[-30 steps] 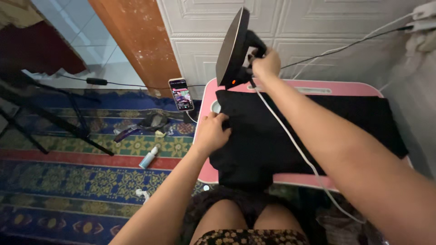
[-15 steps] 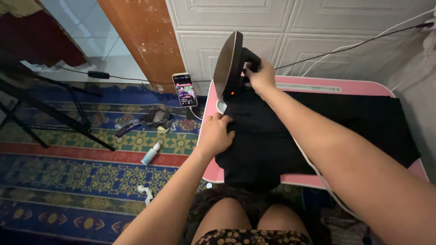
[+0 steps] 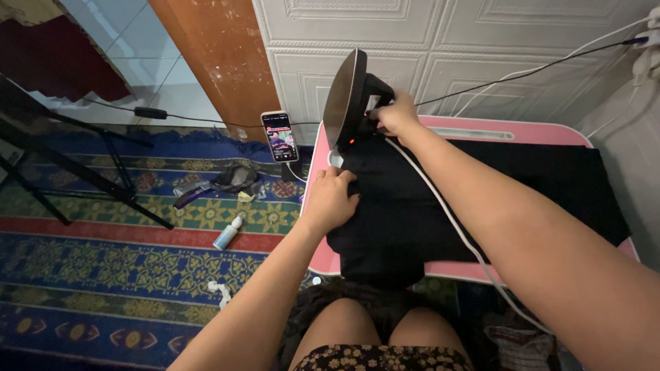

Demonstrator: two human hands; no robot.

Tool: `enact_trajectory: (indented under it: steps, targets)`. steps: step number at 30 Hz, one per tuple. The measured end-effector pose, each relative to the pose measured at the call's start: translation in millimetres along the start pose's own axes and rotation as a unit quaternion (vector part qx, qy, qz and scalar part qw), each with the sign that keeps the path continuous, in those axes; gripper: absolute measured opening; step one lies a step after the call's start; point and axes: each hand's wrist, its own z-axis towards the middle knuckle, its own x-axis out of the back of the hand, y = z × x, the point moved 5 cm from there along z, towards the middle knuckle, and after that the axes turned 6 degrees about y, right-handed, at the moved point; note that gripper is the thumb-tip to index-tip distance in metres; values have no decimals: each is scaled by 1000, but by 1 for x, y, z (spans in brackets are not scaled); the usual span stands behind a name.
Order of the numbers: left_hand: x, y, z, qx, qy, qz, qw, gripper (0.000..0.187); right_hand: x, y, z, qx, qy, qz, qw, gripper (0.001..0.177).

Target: The person irons a black garment on a small pink portable table by smoothing the fabric with their hands and pressing an iron over it.

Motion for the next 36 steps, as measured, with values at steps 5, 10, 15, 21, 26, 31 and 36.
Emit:
enact_trajectory:
  steps: [5, 10, 15, 21, 26, 31, 36]
  targets:
    - [-3, 5, 0, -1, -4, -4, 1000, 44, 6, 10, 5, -2, 8, 38, 999, 67]
    - [-11, 30, 1, -62, 17, -23, 998, 48, 61, 16, -34, 212, 83, -66, 971, 34]
    - [-35, 85, 2, -137, -5, -72, 988, 49, 161, 44, -99, 150, 90, -146, 974, 13]
    - [-69, 166, -10, -269, -105, -100, 952, 54, 290, 91, -160, -94, 43, -240, 965, 21]
    - [-97, 206, -17, -298, -240, -21, 924, 54, 343, 87, -194, 121, 168, -450, 869, 74]
    - [-113, 209, -13, -261, -328, 25, 908, 55, 327, 107, -185, 45, 89, -419, 903, 56]
    - [-109, 185, 8, -226, -274, -10, 935, 46, 345, 110, -154, 2, 95, -312, 945, 28]
